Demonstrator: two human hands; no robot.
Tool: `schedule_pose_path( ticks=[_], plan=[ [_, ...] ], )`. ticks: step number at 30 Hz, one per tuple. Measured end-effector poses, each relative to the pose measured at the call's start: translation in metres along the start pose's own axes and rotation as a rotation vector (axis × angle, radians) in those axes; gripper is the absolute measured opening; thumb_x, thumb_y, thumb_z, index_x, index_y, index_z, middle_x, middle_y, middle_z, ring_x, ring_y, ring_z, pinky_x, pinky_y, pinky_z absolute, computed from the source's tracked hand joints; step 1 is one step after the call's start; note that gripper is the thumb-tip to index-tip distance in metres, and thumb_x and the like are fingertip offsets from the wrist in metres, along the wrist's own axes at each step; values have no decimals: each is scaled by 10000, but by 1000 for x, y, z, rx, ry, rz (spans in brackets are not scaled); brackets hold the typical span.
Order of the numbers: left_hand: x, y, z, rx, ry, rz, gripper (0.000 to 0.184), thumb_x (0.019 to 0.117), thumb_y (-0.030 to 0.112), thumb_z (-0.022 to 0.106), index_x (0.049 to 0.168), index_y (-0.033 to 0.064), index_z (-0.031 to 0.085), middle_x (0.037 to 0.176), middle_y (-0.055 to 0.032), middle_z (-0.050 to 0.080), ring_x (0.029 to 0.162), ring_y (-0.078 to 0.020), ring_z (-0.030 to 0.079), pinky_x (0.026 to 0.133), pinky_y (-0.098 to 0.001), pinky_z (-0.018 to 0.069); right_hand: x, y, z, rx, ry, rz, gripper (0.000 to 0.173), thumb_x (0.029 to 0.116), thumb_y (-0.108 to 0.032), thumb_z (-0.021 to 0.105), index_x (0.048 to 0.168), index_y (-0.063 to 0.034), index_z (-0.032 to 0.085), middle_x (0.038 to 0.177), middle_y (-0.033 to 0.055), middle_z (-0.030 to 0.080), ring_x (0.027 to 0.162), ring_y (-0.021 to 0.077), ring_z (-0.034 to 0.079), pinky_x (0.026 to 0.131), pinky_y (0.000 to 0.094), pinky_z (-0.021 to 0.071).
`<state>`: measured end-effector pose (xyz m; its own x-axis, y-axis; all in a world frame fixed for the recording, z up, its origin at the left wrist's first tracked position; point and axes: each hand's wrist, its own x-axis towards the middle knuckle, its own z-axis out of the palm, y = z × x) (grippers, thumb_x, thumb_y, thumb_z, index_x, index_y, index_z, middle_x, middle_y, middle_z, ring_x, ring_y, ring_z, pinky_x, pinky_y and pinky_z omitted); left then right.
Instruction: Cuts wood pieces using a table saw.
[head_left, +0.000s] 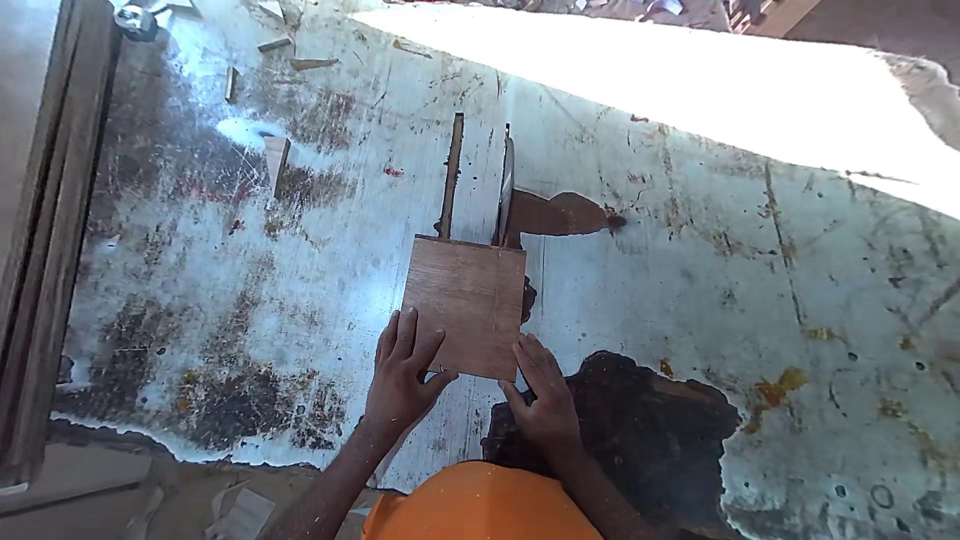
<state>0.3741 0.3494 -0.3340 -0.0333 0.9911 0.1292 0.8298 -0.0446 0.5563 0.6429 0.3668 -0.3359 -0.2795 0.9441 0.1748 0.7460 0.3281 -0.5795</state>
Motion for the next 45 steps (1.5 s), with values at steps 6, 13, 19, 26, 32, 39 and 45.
schedule_pose_path(
  ticks=[6,13,19,26,32,39,45],
  plan=[
    [2,-1,2,4,0,7,643,824,673,731,1397,399,633,1703,-28,251,1591,-287,137,1259,-534,257,2,1,0,-11,1,9,572,967,-417,638,1461,-134,588,1580,11,484,1512,172,368,1254,423,331],
    [7,-3,3,19,8,14,651,823,677,727,1408,412,619,1708,-17,235,1593,-279,127,1265,-518,246,7,2,1,-15,6,5,568,962,-399,644,1465,-142,583,1582,1,481,1516,163,359,1260,412,320],
    [12,-3,2,24,-6,9,656,830,684,712,1419,413,610,1711,-12,227,1595,-277,117,1268,-520,234,11,2,0,-21,4,12,567,972,-400,632,1468,-132,579,1580,9,485,1519,158,354,1266,416,310],
    [19,-1,2,19,-18,-7,656,830,681,711,1422,417,606,1711,-10,229,1595,-280,115,1260,-531,239,17,4,0,-20,-10,23,569,983,-400,625,1487,-146,559,1595,-4,463,1526,152,336,1270,417,297],
    [26,1,1,14,-27,-10,651,835,676,709,1415,394,617,1704,-24,247,1591,-295,128,1254,-549,240,24,3,-1,-3,-17,30,573,975,-355,653,1495,-139,547,1602,9,453,1528,157,333,1269,421,294],
    [37,0,1,23,-19,0,656,833,690,703,1405,378,630,1702,-20,253,1589,-297,132,1258,-536,232,35,6,-1,-4,-11,16,569,980,-333,650,1499,-126,541,1605,19,449,1530,167,331,1273,412,285],
    [48,-1,4,35,-18,3,653,841,690,693,1413,384,623,1708,-17,238,1594,-295,110,1270,-533,202,47,9,-3,-12,-33,13,571,993,-316,649,1513,-120,518,1610,26,440,1536,171,320,1277,413,268]
  ],
)
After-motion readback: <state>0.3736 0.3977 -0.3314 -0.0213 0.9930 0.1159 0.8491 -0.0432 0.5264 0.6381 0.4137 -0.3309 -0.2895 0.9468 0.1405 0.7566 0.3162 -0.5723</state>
